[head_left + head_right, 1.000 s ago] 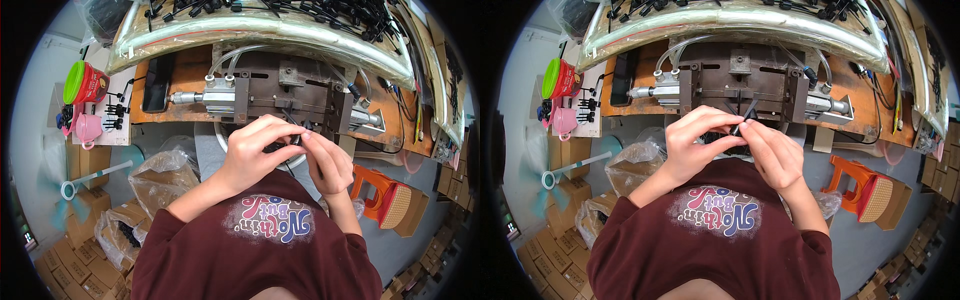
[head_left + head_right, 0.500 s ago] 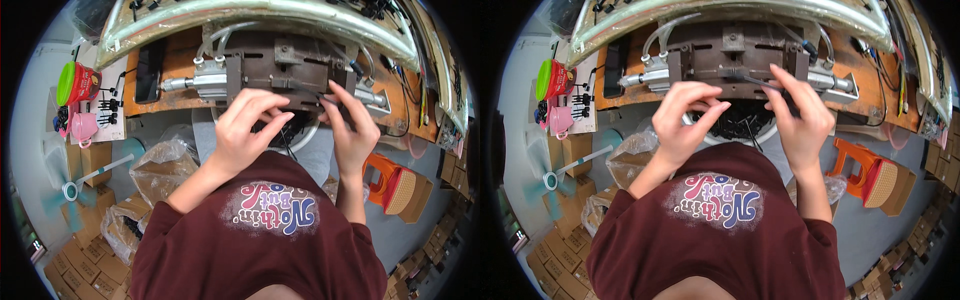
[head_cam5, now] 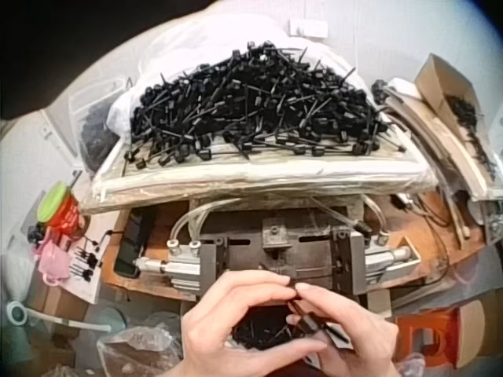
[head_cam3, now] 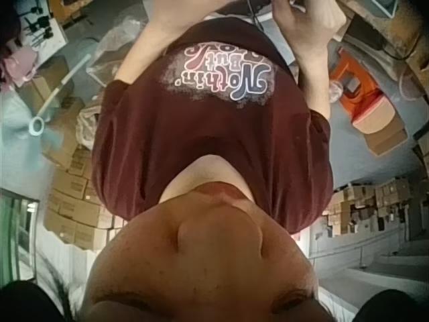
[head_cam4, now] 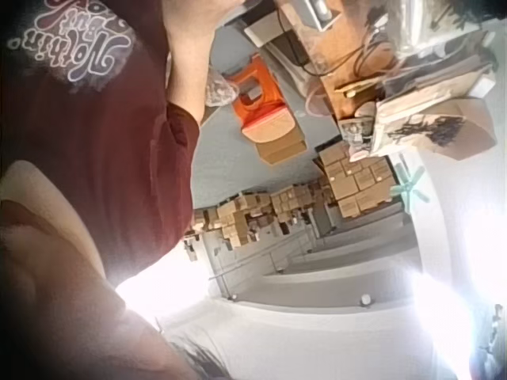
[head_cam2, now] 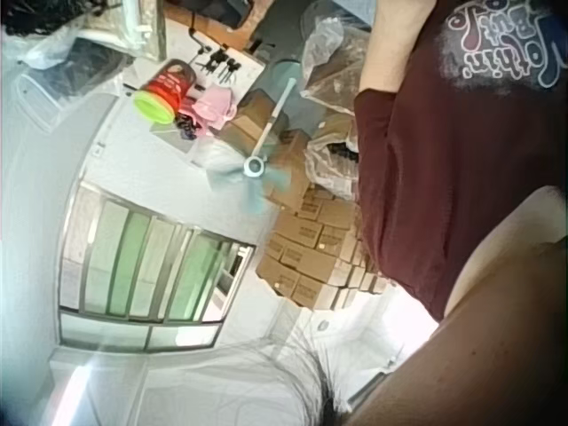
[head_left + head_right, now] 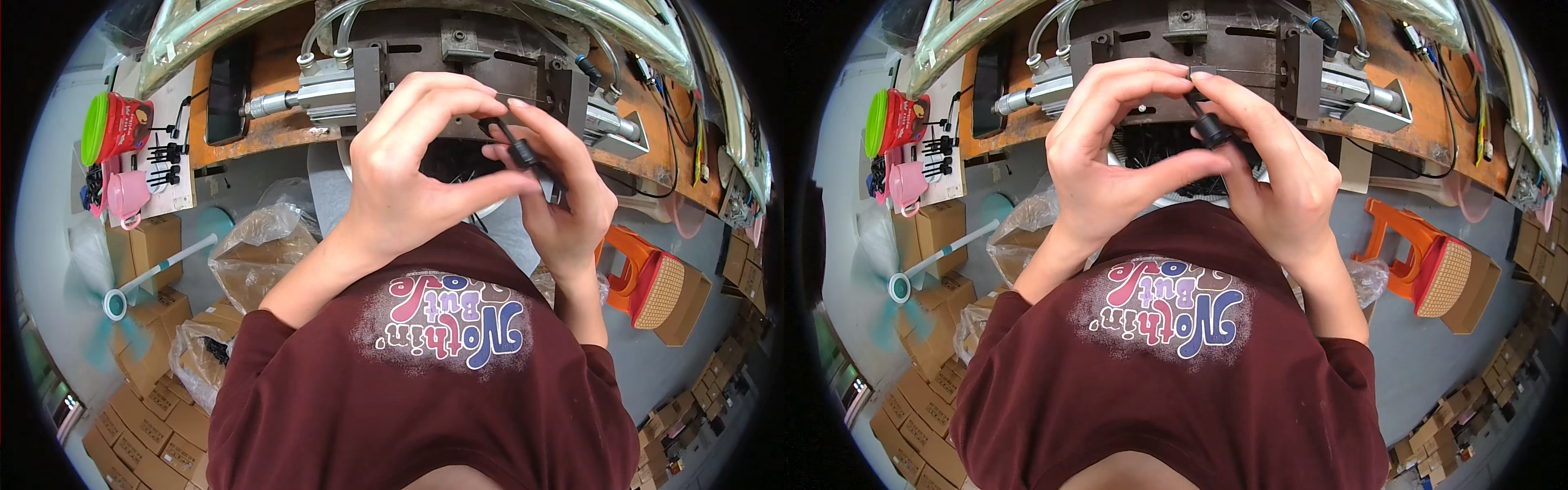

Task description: Assembling small black plastic components using a workbench press machine.

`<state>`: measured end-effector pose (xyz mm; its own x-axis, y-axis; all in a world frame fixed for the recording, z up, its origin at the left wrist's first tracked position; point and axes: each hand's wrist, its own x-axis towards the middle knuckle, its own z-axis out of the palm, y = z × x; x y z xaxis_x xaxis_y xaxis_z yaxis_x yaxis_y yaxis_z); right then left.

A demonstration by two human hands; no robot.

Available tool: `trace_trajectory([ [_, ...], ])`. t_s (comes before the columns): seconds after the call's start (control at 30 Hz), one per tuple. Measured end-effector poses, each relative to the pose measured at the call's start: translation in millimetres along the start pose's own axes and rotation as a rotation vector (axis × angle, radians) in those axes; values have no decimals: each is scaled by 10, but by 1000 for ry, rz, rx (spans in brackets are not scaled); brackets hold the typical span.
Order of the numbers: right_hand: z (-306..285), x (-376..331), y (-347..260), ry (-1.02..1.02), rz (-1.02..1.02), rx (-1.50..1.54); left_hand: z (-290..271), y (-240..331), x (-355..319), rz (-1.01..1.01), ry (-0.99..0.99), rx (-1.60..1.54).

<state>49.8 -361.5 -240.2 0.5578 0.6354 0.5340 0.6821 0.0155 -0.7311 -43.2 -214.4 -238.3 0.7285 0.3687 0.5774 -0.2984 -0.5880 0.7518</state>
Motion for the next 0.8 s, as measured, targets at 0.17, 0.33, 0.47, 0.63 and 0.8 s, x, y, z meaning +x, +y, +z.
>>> trace_trajectory([
  [0.17, -44, -6, 29, 23, 35, 136, -51, 29, -77, 48, -61, 46],
  [0.33, -205, -13, 64, 90, 288, 254, -53, -126, -338, 16, -170, 255],
  [0.47, -246, -52, 1, 103, 423, 311, 58, -222, -388, 87, -228, 516],
  [0.63, -296, -109, 15, 72, 530, 302, 109, -256, -303, 77, -247, 639],
  [0.8, -273, -167, 65, 74, 705, 435, 78, -226, -270, 37, -295, 659],
])
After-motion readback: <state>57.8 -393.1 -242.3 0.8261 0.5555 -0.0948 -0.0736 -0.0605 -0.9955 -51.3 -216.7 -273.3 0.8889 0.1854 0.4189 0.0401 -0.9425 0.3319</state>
